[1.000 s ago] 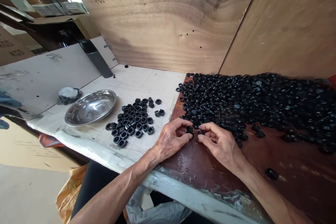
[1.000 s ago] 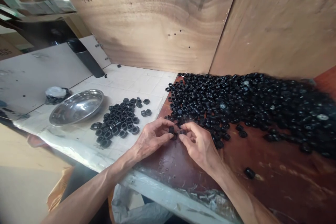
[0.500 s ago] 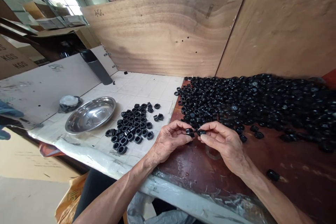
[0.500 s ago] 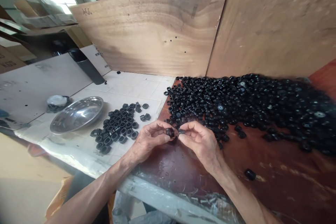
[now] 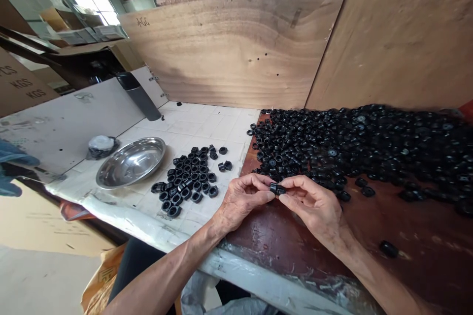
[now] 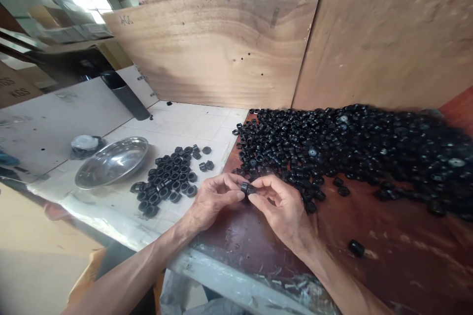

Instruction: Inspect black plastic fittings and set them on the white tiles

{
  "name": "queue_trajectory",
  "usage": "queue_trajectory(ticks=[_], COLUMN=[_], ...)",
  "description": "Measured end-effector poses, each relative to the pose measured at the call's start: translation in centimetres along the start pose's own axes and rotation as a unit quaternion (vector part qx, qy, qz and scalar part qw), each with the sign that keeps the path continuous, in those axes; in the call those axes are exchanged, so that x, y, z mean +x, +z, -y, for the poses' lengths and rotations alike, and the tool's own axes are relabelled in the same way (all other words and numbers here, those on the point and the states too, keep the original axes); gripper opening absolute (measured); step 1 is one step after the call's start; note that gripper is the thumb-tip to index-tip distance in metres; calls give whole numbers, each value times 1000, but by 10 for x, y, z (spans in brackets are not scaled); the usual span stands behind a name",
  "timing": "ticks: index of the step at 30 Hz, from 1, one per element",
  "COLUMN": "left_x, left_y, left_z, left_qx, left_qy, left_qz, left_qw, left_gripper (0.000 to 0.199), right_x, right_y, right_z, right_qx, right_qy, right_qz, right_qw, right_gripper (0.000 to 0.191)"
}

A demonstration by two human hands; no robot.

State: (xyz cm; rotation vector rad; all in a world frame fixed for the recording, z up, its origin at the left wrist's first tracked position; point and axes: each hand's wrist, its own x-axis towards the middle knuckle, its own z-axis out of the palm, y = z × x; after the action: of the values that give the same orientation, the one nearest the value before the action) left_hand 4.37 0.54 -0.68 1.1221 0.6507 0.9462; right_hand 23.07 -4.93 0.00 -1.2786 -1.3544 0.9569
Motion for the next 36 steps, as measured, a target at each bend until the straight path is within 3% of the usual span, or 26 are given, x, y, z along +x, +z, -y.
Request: queue_trajectory(ticks=[3,7,12,15,19,22,27,30,34,36], left_x=[0,-2,-4,-4,-4,-4,-4,-2,0,0], left_y=[2,6,10,11,9,9,13,12,8,7], left_z=[1,-2,-10,-10,-7,-6,-4,-3,-3,-3], left_qx=[-26,-45,36,37,15,18,21,-15,-28,-25], left_qy=[2,-21,-19,-17,-27,-22,-29,-44,-46,-44], left_qz=[2,5,2,6,3,7,20,10,-11,-20], left_qw=[1000,999,999,999,1000,1000,999,999,999,999], left_gripper=[18,35,21,21,25,24,24,27,28,29], right_x=[0,-1,-3,-4,-2,-1,-2,-2,-4,-5], right_y=[0,0,0,0,-2,-3,-3,-2,-2,-2], right_z=[-3,-6,-8,-5,0,-2,-6,-3,2,3], right_qx=[-24,-66,-150,-195,-223,-235,-303,-280,-245,-258], right_qy=[-38,-53,-89,-142,-188,-181,-145,-135,-164,-167], right_qz=[-6,-12,-29,-18,19,28,6,-23,13,19], right_qw=[999,996,984,970,956,955,942,950,956,951], right_gripper=[12,16,22,12,13,10,41,26,18,28])
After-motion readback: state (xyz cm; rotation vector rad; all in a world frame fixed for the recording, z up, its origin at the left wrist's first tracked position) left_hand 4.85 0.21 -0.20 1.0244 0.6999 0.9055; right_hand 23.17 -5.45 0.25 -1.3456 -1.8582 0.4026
